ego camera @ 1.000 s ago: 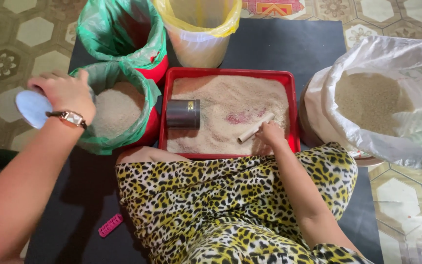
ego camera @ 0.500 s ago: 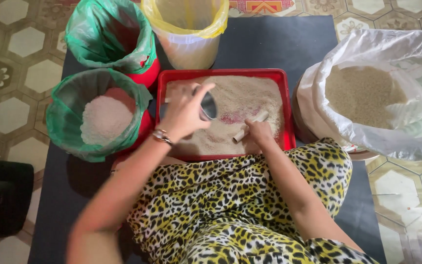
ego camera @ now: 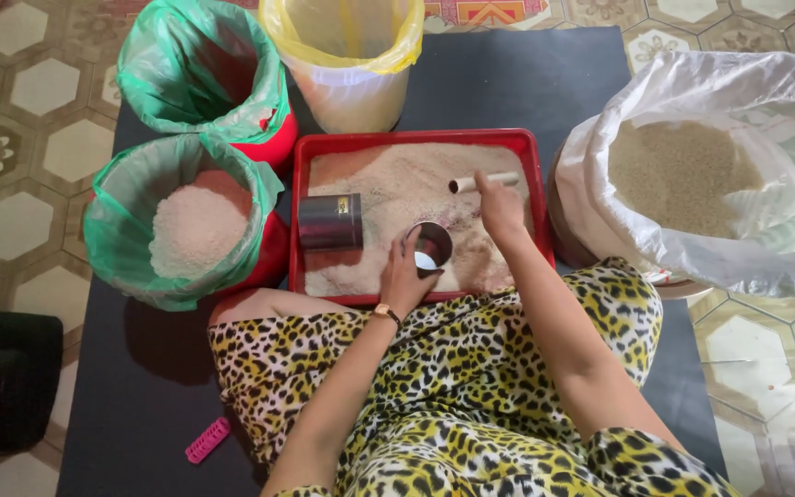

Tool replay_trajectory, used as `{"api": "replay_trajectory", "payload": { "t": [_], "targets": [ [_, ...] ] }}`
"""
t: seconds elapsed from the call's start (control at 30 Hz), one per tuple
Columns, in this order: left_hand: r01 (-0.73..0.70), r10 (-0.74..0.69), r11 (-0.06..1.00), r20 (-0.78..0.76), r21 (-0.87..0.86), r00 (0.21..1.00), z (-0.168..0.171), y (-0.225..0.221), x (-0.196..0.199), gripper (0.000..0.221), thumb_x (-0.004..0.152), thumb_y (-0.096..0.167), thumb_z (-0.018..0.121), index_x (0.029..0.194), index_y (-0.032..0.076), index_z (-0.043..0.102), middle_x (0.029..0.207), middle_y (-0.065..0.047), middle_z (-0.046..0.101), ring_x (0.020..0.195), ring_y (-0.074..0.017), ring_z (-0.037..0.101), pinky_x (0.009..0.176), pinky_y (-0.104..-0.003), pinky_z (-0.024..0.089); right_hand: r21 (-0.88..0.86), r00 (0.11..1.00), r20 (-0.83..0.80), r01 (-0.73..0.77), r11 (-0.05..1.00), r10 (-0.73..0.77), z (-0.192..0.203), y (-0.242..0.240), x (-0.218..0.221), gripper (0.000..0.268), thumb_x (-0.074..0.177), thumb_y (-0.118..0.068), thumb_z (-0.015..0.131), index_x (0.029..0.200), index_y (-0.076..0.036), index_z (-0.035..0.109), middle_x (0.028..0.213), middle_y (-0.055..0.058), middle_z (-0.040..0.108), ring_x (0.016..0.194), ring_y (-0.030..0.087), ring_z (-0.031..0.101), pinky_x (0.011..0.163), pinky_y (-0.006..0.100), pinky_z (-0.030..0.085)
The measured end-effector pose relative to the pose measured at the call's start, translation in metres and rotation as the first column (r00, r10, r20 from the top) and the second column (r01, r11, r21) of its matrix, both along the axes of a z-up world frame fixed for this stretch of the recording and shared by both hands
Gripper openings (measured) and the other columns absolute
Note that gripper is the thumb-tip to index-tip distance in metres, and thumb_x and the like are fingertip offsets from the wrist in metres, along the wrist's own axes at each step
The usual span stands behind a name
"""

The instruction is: Measuring rice from a tray using a cup and filling it into bags on a scale.

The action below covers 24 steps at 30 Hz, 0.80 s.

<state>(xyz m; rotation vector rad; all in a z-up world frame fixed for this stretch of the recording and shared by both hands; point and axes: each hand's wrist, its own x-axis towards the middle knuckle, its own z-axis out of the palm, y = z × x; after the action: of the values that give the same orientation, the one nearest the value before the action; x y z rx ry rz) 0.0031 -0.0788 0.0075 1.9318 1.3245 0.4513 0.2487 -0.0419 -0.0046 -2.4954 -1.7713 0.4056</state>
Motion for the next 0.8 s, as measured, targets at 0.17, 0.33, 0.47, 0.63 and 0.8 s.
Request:
{"api": "replay_trajectory", "payload": {
  "t": [0.17,0.33,0.47,0.63,0.8],
  "targets": [
    [-0.124,0.124,0.991,0.001,0.045,0.992,-0.006,-0.003,-0.002,0.102,0.068,0.03,0.09,0.155,0.025,0.036,0.152,-0.019,0.034,0.134,-0.0478,0.048,0.105,-0.061,0.048,0.069,0.991,0.04,-0.129,0.989,0.127,-0.004,0.022,0.0,0.032,0.101,-0.01,0.042,0.127,-0.026,0.049,0.099,0.017,0.071,0.096,0.043,0.072,0.083,0.054,0.057],
    [-0.223,0.223,0.97,0.014,0.092,0.975,-0.011,0.001,-0.012,0.104,0.065,0.033,0.091,0.154,0.027,0.037,0.153,-0.019,0.031,0.135,-0.0473,0.046,0.107,-0.061,0.045,0.134,0.97,0.09,-0.235,0.963,0.224,-0.02,0.001,-0.042,0.031,0.098,-0.011,0.046,0.123,-0.027,0.052,0.099,0.015,0.07,0.098,0.042,0.07,0.084,0.052,0.055],
    [-0.32,0.318,0.94,0.033,0.122,0.947,-0.015,0.02,-0.033,0.106,0.063,0.036,0.092,0.154,0.028,0.037,0.155,-0.019,0.029,0.136,-0.0467,0.043,0.108,-0.061,0.043,0.176,0.937,0.147,-0.34,0.924,0.316,-0.04,-0.056,-0.06,0.03,0.095,-0.012,0.049,0.12,-0.027,0.055,0.098,0.014,0.068,0.099,0.041,0.068,0.084,0.051,0.054],
    [-0.426,0.424,0.889,0.052,0.165,0.904,-0.011,0.074,-0.065,0.108,0.061,0.039,0.093,0.153,0.029,0.038,0.156,-0.019,0.027,0.138,-0.0461,0.041,0.11,-0.061,0.04,0.226,0.887,0.205,-0.454,0.862,0.413,-0.05,-0.061,-0.081,0.029,0.092,-0.014,0.053,0.116,-0.028,0.057,0.098,0.012,0.067,0.101,0.041,0.066,0.085,0.049,0.052],
    [-0.511,0.511,0.833,0.06,0.21,0.858,-0.015,0.074,-0.073,0.111,0.058,0.042,0.094,0.153,0.03,0.038,0.157,-0.019,0.024,0.139,-0.0455,0.038,0.112,-0.061,0.037,0.272,0.835,0.253,-0.546,0.792,0.488,-0.064,-0.067,-0.122,0.028,0.089,-0.015,0.057,0.113,-0.029,0.06,0.098,0.01,0.065,0.102,0.04,0.064,0.086,0.048,0.051]
  ]
}}
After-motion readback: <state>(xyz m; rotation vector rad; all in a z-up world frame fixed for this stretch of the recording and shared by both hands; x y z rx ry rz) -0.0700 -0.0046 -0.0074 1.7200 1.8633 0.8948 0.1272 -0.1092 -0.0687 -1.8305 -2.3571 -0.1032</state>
